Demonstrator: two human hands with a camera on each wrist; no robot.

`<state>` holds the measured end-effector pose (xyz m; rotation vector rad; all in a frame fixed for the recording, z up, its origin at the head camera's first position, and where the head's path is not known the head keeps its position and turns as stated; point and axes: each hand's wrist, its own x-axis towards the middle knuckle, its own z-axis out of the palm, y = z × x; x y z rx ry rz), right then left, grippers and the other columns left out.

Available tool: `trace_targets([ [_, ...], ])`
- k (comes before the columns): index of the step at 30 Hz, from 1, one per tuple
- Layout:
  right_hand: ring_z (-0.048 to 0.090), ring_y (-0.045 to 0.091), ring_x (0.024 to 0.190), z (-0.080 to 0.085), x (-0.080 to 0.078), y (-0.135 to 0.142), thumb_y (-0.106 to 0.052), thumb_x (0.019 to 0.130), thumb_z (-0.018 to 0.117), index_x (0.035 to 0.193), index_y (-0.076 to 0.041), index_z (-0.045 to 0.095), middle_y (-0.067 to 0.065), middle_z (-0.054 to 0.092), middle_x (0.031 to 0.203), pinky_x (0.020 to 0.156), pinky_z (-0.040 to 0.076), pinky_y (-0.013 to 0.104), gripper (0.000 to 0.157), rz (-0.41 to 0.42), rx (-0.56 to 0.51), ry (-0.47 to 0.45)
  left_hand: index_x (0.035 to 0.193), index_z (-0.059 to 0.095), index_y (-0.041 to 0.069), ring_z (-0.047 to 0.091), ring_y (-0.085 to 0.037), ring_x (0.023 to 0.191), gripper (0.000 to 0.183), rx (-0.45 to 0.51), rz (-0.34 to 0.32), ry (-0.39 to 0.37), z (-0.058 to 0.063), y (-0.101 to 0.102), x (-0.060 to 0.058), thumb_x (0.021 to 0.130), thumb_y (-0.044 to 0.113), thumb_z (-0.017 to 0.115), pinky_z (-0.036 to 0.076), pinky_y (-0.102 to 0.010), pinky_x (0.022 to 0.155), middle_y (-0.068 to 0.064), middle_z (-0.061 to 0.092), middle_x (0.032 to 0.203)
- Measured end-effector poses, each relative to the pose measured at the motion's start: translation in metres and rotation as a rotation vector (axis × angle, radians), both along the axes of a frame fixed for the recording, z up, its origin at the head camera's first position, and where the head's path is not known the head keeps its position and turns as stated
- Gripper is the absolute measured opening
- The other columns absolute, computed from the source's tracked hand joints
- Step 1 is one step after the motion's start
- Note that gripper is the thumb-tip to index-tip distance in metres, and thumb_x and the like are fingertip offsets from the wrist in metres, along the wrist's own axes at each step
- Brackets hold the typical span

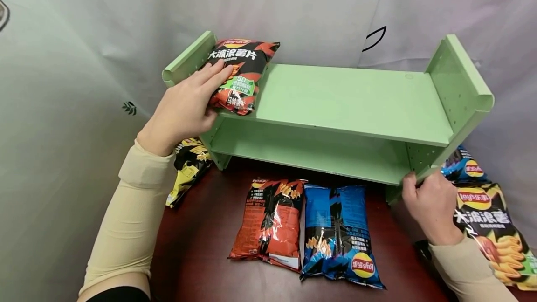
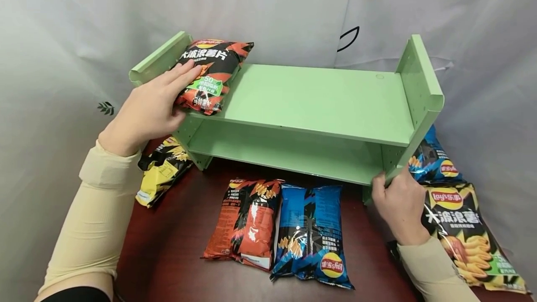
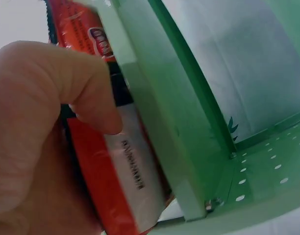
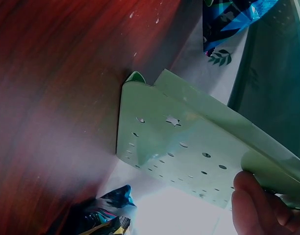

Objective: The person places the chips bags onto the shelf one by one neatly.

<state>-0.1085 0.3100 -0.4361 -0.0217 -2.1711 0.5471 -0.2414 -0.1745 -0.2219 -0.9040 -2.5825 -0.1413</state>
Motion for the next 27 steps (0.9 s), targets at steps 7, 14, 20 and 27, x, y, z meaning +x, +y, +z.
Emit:
trace_targets([
  [7,0.033,0.035,0.041,0.001,0.000,0.001,-0.019,0.089,0.048,0.071,-0.003,0.041,0.019,0.038,0.054,0.045,0.014,0.034,0.025,-0.005,0.006,0.012,0.168,0.016,0.023,0.026,-0.035,0.159,0.105,-0.056,-0.047,-0.067,0.002,-0.005,0.001,0.073,0.002,0.054,0.034,-0.060,0.120,-0.003,0.017,0.175],
  [14,0.032,0.032,0.042,0.001,-0.001,0.000,-0.019,0.089,0.048,0.077,0.001,0.045,0.017,0.038,0.056,0.045,0.014,0.033,0.023,-0.003,0.008,0.000,0.167,0.019,0.022,0.029,-0.034,0.157,0.106,-0.021,-0.056,0.013,-0.004,-0.005,-0.001,0.070,0.008,0.057,0.033,-0.056,0.123,-0.006,0.023,0.173],
  [20,0.035,0.034,0.043,-0.001,-0.003,-0.003,-0.019,0.089,0.049,0.080,0.003,0.049,0.019,0.041,0.058,0.045,0.015,0.033,0.024,0.008,0.004,0.008,0.165,0.030,0.022,0.040,-0.037,0.150,0.101,0.068,-0.064,0.118,-0.013,-0.012,0.001,0.068,0.014,0.057,0.036,-0.058,0.118,-0.006,0.034,0.169],
  [27,0.036,0.036,0.044,0.000,-0.003,-0.004,-0.019,0.089,0.049,0.081,0.003,0.049,0.020,0.043,0.058,0.045,0.016,0.035,0.023,0.013,0.010,0.001,0.161,0.040,0.019,0.043,-0.034,0.149,0.093,0.160,-0.085,0.214,-0.027,-0.017,0.009,0.069,0.016,0.055,0.035,-0.057,0.122,-0.006,0.041,0.165],
])
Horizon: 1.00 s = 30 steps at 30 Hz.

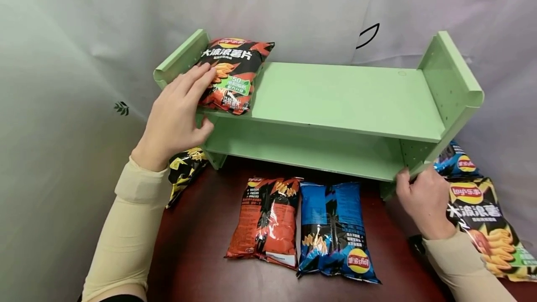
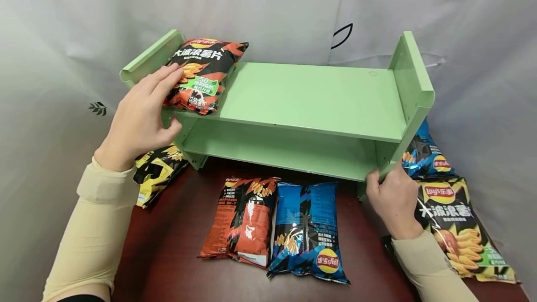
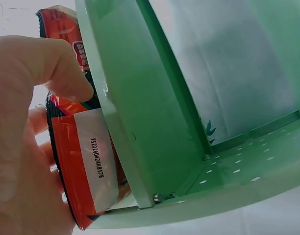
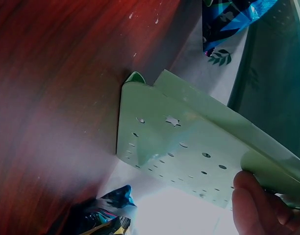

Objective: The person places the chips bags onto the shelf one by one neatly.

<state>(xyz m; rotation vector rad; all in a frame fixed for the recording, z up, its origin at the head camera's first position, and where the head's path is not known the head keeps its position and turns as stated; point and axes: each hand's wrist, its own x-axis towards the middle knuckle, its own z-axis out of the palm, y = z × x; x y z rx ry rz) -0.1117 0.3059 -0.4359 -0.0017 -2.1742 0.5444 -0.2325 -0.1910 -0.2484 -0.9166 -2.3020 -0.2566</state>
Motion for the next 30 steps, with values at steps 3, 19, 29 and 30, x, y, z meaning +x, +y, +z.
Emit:
trace_targets([
  [3,0.036,0.036,0.044,-0.001,0.002,0.000,-0.020,0.089,0.049,0.080,0.002,0.048,0.019,0.041,0.058,0.045,0.016,0.035,0.024,-0.009,0.002,-0.007,0.158,0.045,0.016,0.042,-0.033,0.150,0.088,0.041,-0.023,0.026,-0.005,-0.001,0.006,0.071,0.017,0.056,0.031,-0.060,0.123,-0.007,0.043,0.164],
  [19,0.035,0.032,0.042,-0.003,-0.002,-0.006,-0.020,0.091,0.049,0.083,0.005,0.050,0.015,0.039,0.056,0.046,0.015,0.033,0.026,0.001,-0.008,0.010,0.157,0.046,0.010,0.042,-0.035,0.150,0.074,0.089,-0.045,0.136,-0.037,-0.011,0.048,0.085,0.031,0.051,0.033,-0.062,0.121,-0.013,0.041,0.164],
  [29,0.035,0.036,0.042,-0.004,-0.004,-0.005,-0.018,0.091,0.049,0.085,0.008,0.052,0.017,0.039,0.056,0.044,0.016,0.036,0.027,-0.009,-0.010,0.038,0.156,0.047,0.011,0.040,-0.038,0.151,0.072,0.084,-0.058,0.111,-0.067,-0.010,0.070,0.086,0.029,0.051,0.035,-0.066,0.118,-0.014,0.038,0.166],
  [30,0.034,0.035,0.041,-0.004,-0.004,-0.006,-0.018,0.091,0.049,0.086,0.008,0.052,0.017,0.038,0.056,0.044,0.016,0.035,0.026,-0.010,-0.009,0.038,0.156,0.047,0.010,0.040,-0.039,0.151,0.072,0.082,-0.062,0.109,-0.070,-0.010,0.072,0.087,0.029,0.051,0.036,-0.066,0.117,-0.015,0.039,0.166],
])
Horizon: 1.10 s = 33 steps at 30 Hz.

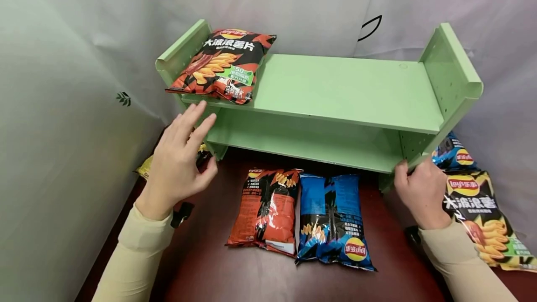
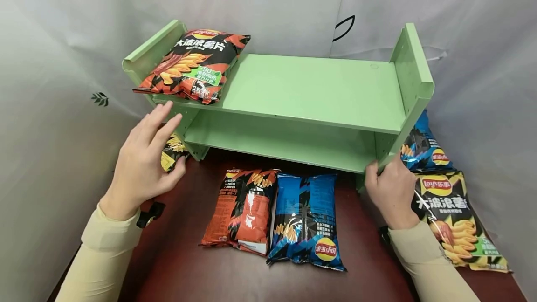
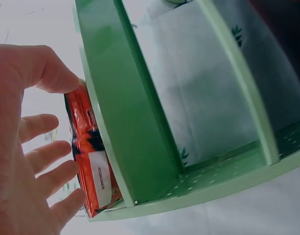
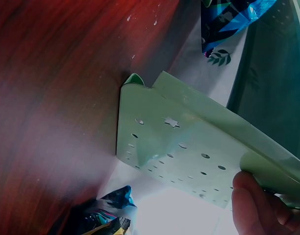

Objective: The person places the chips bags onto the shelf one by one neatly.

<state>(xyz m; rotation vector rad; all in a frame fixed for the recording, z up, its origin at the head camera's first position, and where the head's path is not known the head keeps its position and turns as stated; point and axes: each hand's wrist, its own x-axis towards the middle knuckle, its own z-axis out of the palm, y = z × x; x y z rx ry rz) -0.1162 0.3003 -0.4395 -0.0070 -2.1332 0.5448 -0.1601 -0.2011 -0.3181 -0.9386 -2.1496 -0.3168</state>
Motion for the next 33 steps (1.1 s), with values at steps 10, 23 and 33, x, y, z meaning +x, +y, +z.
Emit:
trace_targets([
  [10,0.035,0.034,0.041,0.002,0.000,0.002,-0.018,0.091,0.049,0.097,0.010,0.055,0.017,0.041,0.056,0.045,0.016,0.034,0.029,0.000,0.008,-0.031,0.153,0.051,0.006,0.043,-0.042,0.148,0.075,-0.083,-0.056,-0.056,-0.036,0.016,0.032,0.083,0.032,0.058,0.037,-0.056,0.120,-0.019,0.045,0.161],
  [23,0.033,0.029,0.042,0.001,0.001,0.000,-0.020,0.091,0.050,0.117,0.012,0.058,0.016,0.041,0.056,0.044,0.016,0.033,0.042,0.015,0.012,-0.042,0.159,0.042,0.021,0.034,-0.046,0.152,0.092,-0.396,-0.070,-0.336,-0.100,0.060,0.090,0.079,0.048,0.079,0.044,-0.067,0.109,-0.011,0.029,0.170],
  [33,0.033,0.028,0.041,0.005,0.005,0.000,-0.018,0.092,0.048,0.109,0.011,0.055,0.015,0.041,0.056,0.043,0.017,0.033,0.035,0.019,0.024,-0.074,0.164,0.032,0.026,0.024,-0.049,0.155,0.099,-0.521,-0.057,-0.444,-0.132,0.078,0.099,0.080,0.047,0.082,0.040,-0.076,0.106,-0.011,0.018,0.174],
])
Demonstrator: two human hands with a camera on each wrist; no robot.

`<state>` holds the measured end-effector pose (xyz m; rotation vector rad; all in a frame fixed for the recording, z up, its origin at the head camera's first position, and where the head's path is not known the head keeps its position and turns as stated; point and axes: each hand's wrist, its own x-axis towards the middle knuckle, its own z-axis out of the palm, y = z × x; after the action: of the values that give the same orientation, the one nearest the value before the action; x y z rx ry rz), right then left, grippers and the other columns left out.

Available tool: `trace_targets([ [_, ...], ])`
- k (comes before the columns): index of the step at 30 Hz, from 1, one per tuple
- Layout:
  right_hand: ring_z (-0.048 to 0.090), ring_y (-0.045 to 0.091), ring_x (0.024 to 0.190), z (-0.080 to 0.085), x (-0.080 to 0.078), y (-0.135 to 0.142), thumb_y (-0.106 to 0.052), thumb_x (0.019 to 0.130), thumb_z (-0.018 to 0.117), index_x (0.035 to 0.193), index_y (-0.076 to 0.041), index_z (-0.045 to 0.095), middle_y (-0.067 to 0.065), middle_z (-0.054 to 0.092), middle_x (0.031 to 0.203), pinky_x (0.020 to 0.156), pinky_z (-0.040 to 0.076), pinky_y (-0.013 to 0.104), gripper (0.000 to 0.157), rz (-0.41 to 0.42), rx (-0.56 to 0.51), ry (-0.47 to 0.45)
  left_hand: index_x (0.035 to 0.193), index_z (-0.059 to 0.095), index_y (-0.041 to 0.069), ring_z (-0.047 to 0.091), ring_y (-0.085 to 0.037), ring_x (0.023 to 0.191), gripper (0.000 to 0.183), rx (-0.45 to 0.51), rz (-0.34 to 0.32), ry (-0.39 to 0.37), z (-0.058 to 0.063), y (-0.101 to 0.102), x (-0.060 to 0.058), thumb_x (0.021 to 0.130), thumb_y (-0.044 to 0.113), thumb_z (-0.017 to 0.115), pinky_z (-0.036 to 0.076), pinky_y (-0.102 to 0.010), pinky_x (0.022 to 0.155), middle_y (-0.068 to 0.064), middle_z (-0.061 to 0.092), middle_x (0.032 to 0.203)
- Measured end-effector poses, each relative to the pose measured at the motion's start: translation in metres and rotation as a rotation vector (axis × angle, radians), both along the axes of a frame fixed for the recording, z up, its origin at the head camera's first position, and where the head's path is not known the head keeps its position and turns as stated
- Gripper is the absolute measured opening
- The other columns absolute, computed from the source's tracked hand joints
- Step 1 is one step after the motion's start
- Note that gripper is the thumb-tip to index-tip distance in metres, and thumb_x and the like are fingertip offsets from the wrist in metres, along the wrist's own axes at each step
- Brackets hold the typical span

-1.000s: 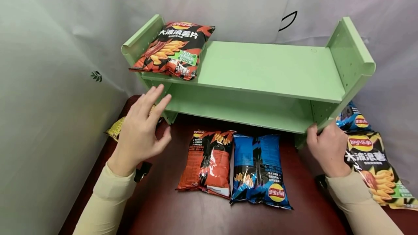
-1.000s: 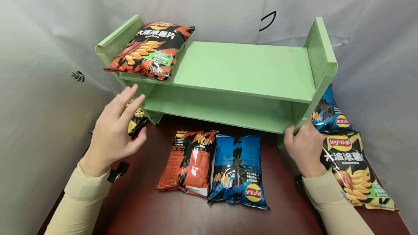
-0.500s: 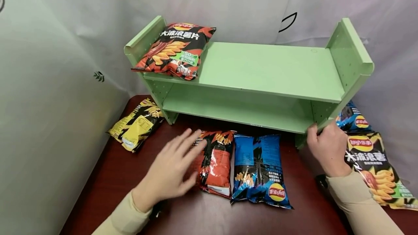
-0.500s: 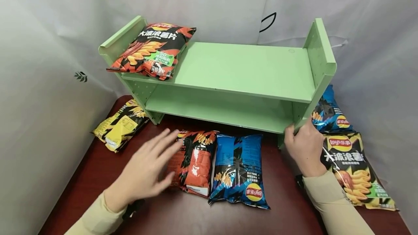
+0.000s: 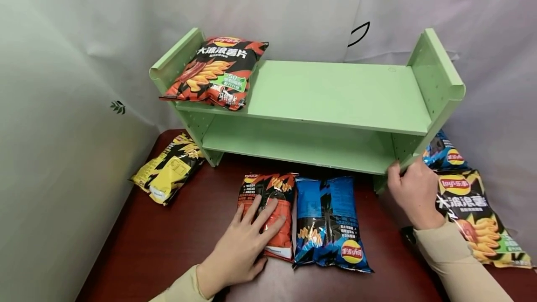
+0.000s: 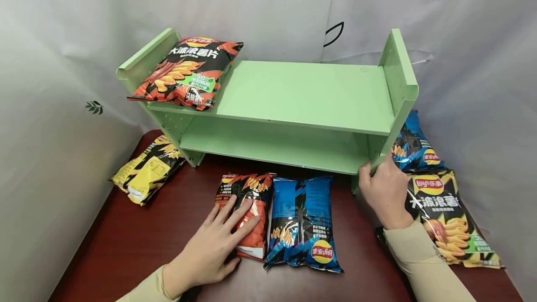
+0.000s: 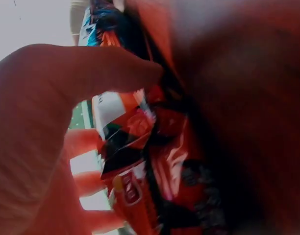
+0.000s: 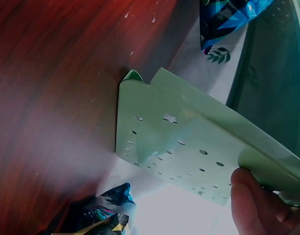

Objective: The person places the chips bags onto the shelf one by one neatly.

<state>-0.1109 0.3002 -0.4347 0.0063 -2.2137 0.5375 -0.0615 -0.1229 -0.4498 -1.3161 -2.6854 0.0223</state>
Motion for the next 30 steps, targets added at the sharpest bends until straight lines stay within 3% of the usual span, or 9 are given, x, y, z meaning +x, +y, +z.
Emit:
trace_targets([
  [2,0.034,0.029,0.042,0.000,0.000,-0.001,-0.018,0.092,0.048,0.114,0.013,0.055,0.017,0.042,0.057,0.043,0.017,0.033,0.038,0.002,0.000,-0.003,0.164,0.032,0.026,0.025,-0.051,0.155,0.099,0.001,0.009,0.012,-0.004,0.001,0.002,0.080,0.044,0.082,0.040,-0.076,0.106,-0.012,0.018,0.174],
  [9,0.034,0.030,0.043,0.000,0.001,-0.002,-0.018,0.092,0.047,0.095,0.009,0.052,0.016,0.040,0.056,0.045,0.017,0.033,0.028,-0.013,0.004,0.014,0.164,0.031,0.026,0.025,-0.050,0.155,0.092,0.012,0.038,0.063,-0.013,0.005,0.005,0.084,0.030,0.077,0.039,-0.077,0.106,-0.011,0.020,0.173],
  [14,0.035,0.032,0.043,0.000,0.000,-0.002,-0.019,0.092,0.047,0.094,0.008,0.052,0.017,0.041,0.057,0.045,0.017,0.034,0.027,-0.017,0.001,0.011,0.164,0.032,0.026,0.025,-0.050,0.155,0.091,-0.012,0.049,0.078,-0.014,0.007,0.005,0.085,0.029,0.078,0.038,-0.077,0.107,-0.011,0.022,0.173],
  [22,0.036,0.033,0.042,0.000,0.000,-0.001,-0.019,0.091,0.048,0.103,0.011,0.054,0.018,0.042,0.057,0.044,0.017,0.034,0.033,-0.019,0.003,0.013,0.160,0.039,0.024,0.030,-0.052,0.152,0.084,-0.059,0.059,0.120,-0.015,0.011,0.006,0.086,0.032,0.077,0.040,-0.077,0.105,-0.012,0.027,0.170],
  [30,0.034,0.030,0.042,-0.001,-0.001,0.000,-0.018,0.091,0.048,0.108,0.012,0.056,0.016,0.041,0.057,0.044,0.017,0.033,0.035,-0.008,-0.001,0.023,0.159,0.040,0.023,0.032,-0.049,0.152,0.080,-0.032,0.050,0.130,-0.017,0.010,0.003,0.088,0.027,0.077,0.046,-0.071,0.105,-0.012,0.027,0.171],
])
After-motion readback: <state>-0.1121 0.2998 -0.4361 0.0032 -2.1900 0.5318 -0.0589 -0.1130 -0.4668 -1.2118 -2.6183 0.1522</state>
